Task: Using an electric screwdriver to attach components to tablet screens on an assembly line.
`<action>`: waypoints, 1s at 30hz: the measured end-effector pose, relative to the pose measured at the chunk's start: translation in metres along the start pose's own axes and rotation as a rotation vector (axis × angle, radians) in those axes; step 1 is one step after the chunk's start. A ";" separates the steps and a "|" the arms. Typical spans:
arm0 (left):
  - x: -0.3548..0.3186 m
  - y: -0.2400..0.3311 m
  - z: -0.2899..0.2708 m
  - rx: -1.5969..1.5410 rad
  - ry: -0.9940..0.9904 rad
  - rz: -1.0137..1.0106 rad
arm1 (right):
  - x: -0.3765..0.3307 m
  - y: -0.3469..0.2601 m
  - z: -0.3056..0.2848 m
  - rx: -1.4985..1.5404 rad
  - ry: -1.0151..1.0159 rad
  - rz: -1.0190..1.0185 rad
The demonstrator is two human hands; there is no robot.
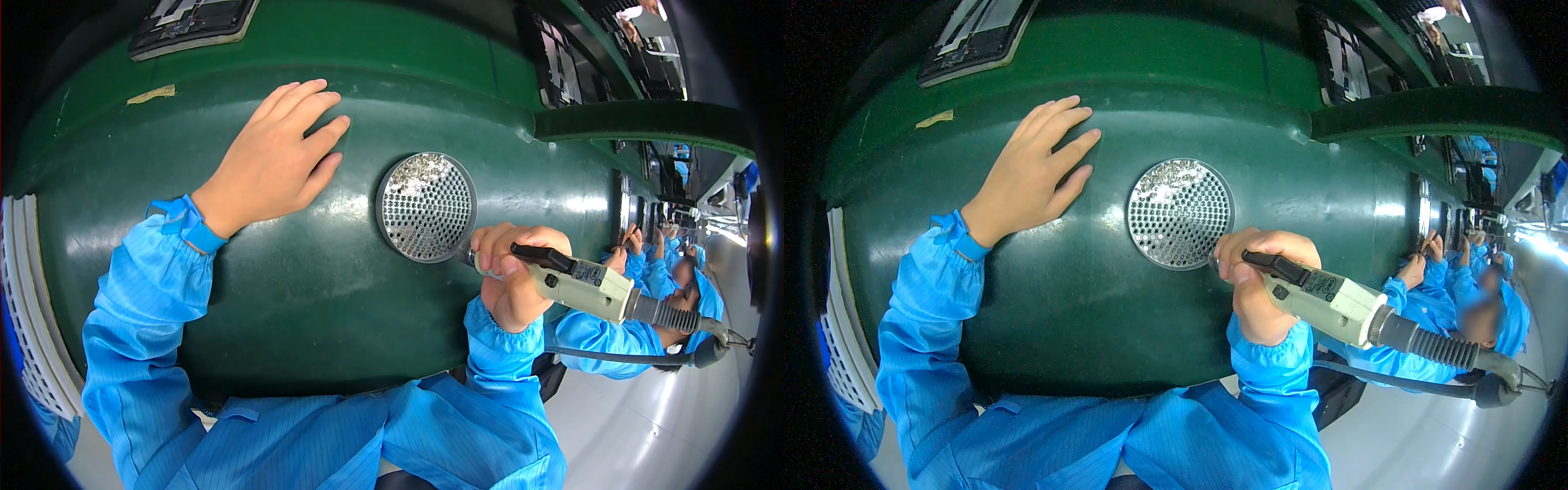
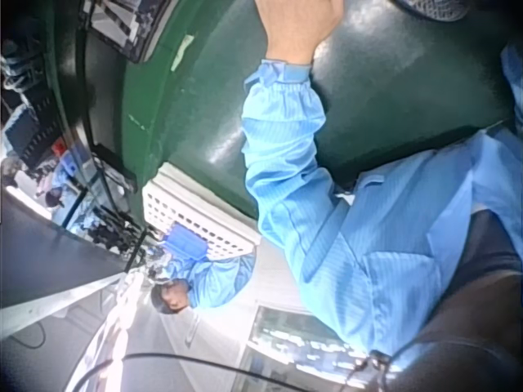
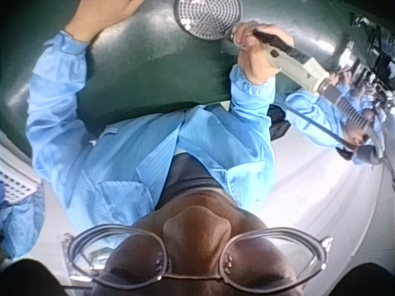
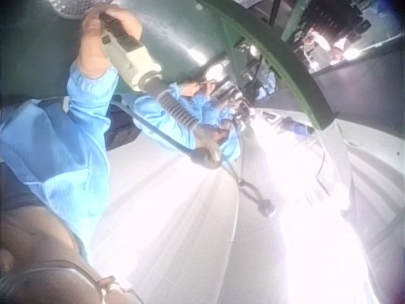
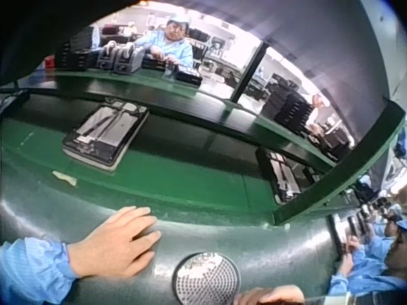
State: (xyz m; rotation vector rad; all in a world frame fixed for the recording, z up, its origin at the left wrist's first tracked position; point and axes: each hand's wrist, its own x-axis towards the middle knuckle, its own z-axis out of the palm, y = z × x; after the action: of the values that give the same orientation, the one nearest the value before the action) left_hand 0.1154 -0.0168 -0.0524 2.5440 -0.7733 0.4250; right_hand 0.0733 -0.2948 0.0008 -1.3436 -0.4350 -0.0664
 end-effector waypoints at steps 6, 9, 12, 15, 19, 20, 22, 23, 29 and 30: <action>-0.001 -0.002 0.000 -0.006 0.012 0.003 | 0.001 0.000 0.006 -0.068 -0.023 -0.015; 0.000 -0.003 0.000 -0.010 0.020 0.005 | 0.002 -0.008 0.008 -0.063 0.021 -0.024; 0.002 -0.003 -0.003 -0.007 0.026 0.012 | 0.014 -0.036 0.009 0.022 0.057 -0.113; 0.008 0.000 -0.006 -0.013 0.027 0.032 | 0.023 -0.052 0.005 -0.075 0.041 -0.180; 0.007 0.004 -0.006 -0.020 0.019 0.029 | 0.018 -0.029 -0.009 -0.213 0.289 -0.264; 0.007 0.005 -0.006 -0.016 0.011 0.027 | 0.014 -0.022 -0.014 -0.279 0.354 -0.256; 0.006 0.009 -0.009 -0.006 0.003 0.022 | 0.009 -0.012 -0.024 -0.401 0.495 -0.185; 0.007 0.012 -0.011 -0.002 0.009 0.020 | 0.009 -0.008 -0.032 -0.462 0.490 -0.185; 0.010 0.013 -0.012 0.015 0.001 0.056 | 0.012 -0.008 -0.041 -0.315 0.537 -0.080; 0.011 0.012 -0.011 0.008 0.000 0.054 | 0.012 -0.010 -0.040 -0.305 0.555 -0.099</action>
State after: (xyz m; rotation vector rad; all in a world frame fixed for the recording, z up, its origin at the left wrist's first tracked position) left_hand 0.1159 -0.0254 -0.0348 2.5349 -0.8437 0.4461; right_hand 0.0924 -0.3329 0.0079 -1.5294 -0.0178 -0.5927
